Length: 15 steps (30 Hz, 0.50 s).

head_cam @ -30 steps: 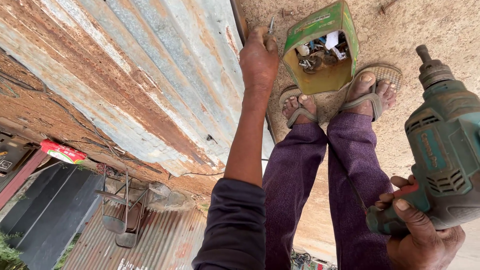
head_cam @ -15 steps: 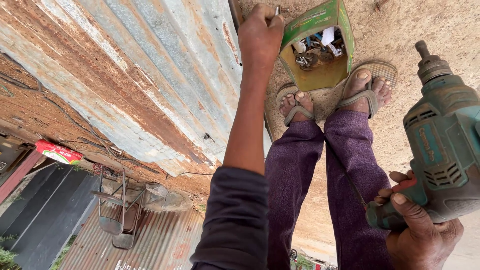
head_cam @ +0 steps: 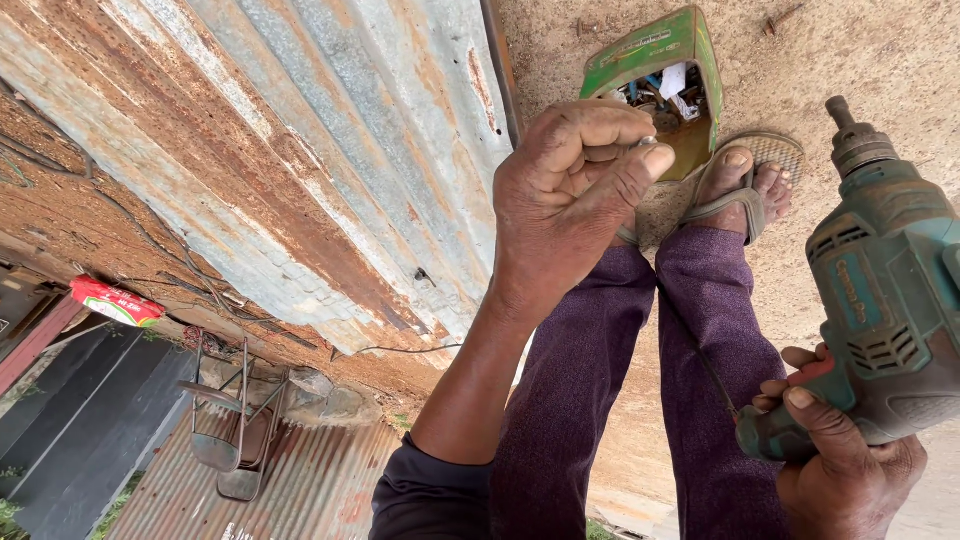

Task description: Drilling holes into a corrugated metal sheet using a power drill and checking screws.

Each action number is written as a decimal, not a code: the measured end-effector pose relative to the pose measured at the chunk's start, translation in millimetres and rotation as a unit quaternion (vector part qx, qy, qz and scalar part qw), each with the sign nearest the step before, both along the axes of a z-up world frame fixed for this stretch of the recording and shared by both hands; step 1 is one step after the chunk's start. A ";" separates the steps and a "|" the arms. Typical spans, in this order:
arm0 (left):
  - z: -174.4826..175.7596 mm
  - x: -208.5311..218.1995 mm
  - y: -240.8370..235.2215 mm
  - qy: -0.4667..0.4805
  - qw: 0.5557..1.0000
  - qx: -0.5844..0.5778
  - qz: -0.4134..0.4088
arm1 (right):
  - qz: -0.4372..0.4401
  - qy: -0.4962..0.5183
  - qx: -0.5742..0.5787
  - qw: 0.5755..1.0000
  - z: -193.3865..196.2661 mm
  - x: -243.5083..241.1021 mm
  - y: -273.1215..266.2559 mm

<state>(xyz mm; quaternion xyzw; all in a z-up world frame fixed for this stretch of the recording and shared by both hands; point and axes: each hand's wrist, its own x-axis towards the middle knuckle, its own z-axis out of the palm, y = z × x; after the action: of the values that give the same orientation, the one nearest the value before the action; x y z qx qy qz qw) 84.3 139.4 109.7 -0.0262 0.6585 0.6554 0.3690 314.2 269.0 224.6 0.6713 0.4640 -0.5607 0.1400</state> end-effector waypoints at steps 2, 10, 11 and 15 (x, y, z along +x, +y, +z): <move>4.8 -1.0 2.6 0.028 0.999 -0.025 -0.021 | 0.055 0.004 0.007 0.998 0.1 0.4 -1.4; 8.4 -5.0 4.6 0.083 0.992 -0.066 -0.062 | -0.013 -0.015 -0.007 1.000 -1.4 5.7 -6.6; 7.3 -5.5 4.7 0.073 0.994 -0.060 -0.062 | -0.016 -0.009 -0.006 1.000 -1.9 6.8 -7.1; -0.4 -2.9 4.1 0.049 0.997 -0.038 -0.049 | -0.056 -0.004 -0.004 0.998 0.0 -4.1 -5.9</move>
<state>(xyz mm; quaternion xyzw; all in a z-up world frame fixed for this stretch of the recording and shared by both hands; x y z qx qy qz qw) 81.4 143.5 109.3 0.0239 0.7007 0.6116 0.3666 310.1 263.1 224.6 0.6976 0.4230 -0.5671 0.1130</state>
